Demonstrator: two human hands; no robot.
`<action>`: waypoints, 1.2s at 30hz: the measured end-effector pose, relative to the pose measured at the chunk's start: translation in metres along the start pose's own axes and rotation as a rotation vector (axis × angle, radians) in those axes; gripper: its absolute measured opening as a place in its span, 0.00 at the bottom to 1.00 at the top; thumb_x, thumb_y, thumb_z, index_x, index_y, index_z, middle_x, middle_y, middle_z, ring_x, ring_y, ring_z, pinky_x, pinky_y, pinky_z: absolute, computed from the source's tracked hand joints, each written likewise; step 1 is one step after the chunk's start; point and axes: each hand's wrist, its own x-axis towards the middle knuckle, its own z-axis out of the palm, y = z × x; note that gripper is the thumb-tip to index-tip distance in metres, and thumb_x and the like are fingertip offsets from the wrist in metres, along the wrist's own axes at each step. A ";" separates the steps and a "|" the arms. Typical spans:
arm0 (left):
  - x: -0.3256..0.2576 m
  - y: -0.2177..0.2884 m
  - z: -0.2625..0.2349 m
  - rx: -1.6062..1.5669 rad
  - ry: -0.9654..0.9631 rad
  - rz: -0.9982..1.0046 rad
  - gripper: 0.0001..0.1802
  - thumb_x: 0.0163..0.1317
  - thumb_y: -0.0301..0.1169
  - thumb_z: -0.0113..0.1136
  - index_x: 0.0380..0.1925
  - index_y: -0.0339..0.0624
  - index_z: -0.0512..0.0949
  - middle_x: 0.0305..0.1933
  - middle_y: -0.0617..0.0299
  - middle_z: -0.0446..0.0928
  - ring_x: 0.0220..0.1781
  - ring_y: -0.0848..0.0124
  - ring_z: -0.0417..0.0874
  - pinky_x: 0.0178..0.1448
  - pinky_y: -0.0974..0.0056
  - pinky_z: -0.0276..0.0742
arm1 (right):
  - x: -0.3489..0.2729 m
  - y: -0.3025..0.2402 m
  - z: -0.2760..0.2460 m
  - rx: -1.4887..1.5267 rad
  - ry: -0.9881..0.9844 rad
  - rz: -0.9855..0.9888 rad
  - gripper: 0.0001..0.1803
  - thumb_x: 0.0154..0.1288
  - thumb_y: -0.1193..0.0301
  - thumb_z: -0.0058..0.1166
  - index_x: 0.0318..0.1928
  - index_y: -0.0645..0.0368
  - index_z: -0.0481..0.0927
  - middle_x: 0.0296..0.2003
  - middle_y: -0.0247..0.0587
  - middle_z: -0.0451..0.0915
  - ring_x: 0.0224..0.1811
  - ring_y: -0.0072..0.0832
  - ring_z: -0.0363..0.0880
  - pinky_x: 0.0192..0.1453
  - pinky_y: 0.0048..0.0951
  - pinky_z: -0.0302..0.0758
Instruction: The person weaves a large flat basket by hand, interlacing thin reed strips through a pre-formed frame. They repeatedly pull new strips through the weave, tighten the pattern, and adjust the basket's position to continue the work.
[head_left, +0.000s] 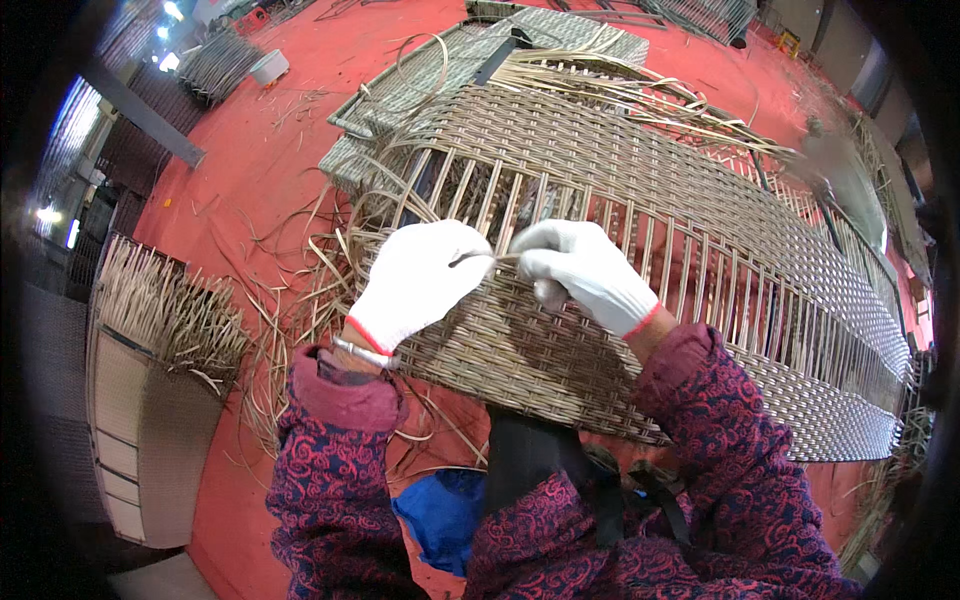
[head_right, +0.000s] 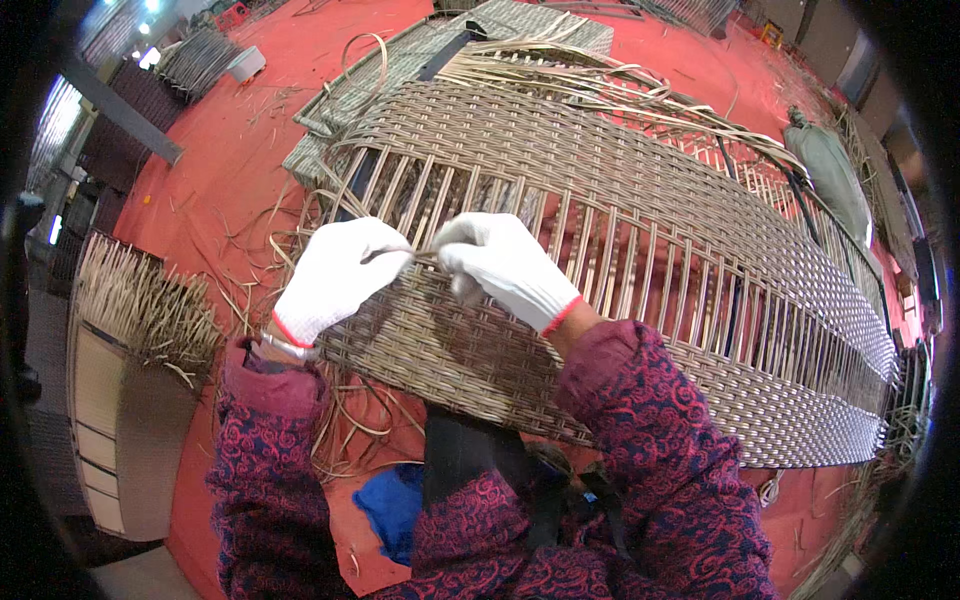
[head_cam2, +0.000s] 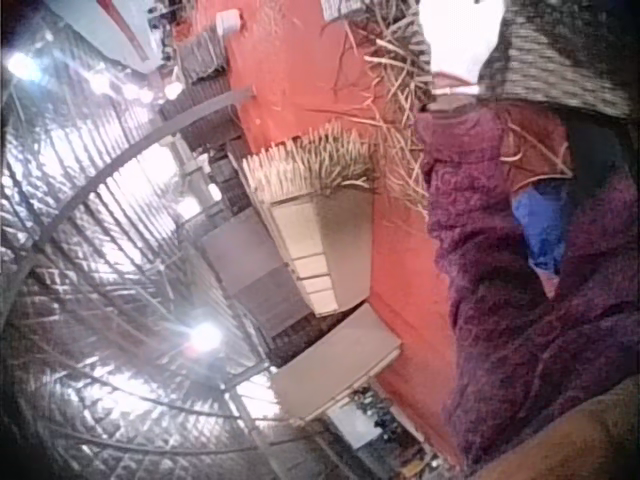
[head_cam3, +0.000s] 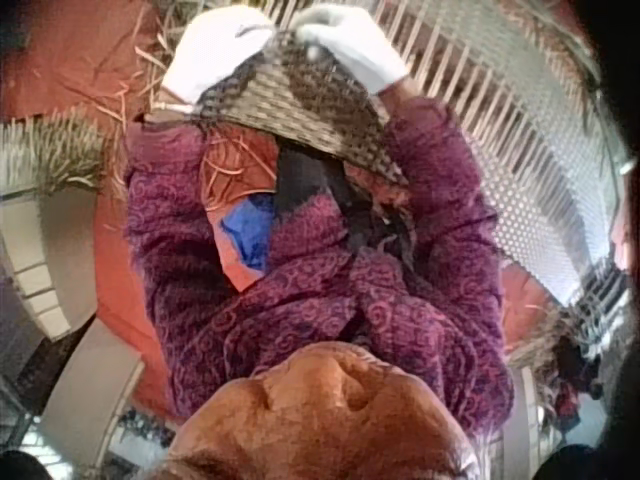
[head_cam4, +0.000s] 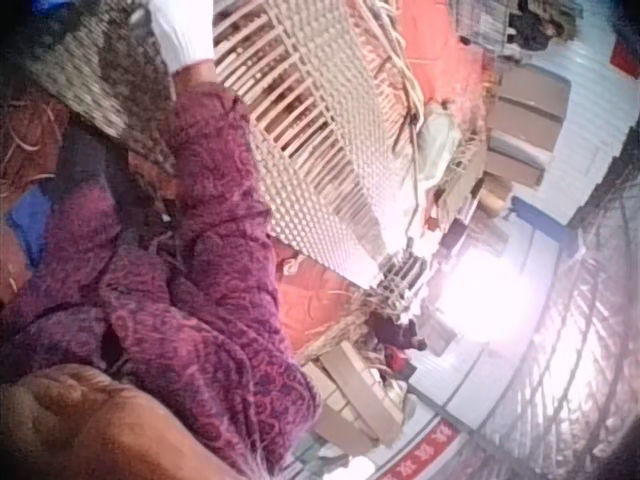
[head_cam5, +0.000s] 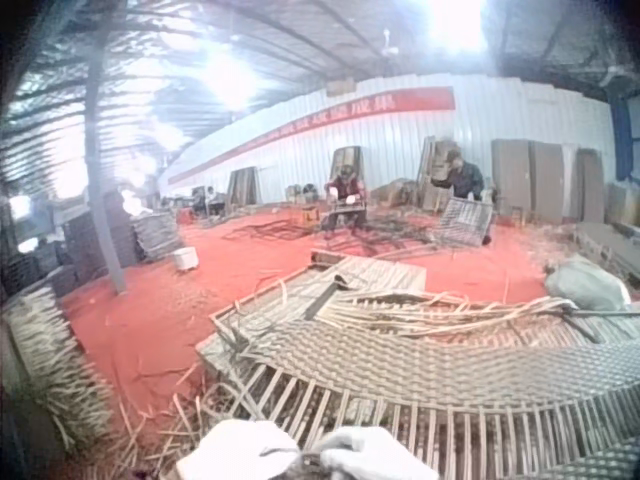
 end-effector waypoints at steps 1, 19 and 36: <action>-0.004 -0.002 0.003 0.128 0.097 -0.012 0.07 0.64 0.34 0.66 0.37 0.45 0.86 0.34 0.55 0.83 0.35 0.57 0.86 0.41 0.58 0.80 | 0.011 0.003 0.005 0.047 0.040 0.007 0.20 0.72 0.70 0.56 0.59 0.69 0.78 0.39 0.38 0.83 0.31 0.19 0.83 0.33 0.23 0.82; 0.039 -0.011 0.045 0.310 0.217 -0.030 0.08 0.67 0.34 0.64 0.42 0.46 0.85 0.40 0.56 0.84 0.41 0.54 0.86 0.45 0.54 0.80 | 0.022 0.019 -0.013 0.487 0.120 0.198 0.06 0.71 0.74 0.58 0.44 0.63 0.82 0.29 0.36 0.82 0.19 0.15 0.72 0.21 0.20 0.70; 0.020 0.035 0.042 0.530 0.048 0.087 0.06 0.62 0.36 0.66 0.32 0.49 0.85 0.33 0.56 0.83 0.35 0.54 0.86 0.40 0.53 0.79 | 0.001 0.017 -0.024 -0.087 0.108 0.009 0.19 0.67 0.74 0.48 0.54 0.75 0.73 0.45 0.56 0.84 0.36 0.37 0.90 0.37 0.36 0.88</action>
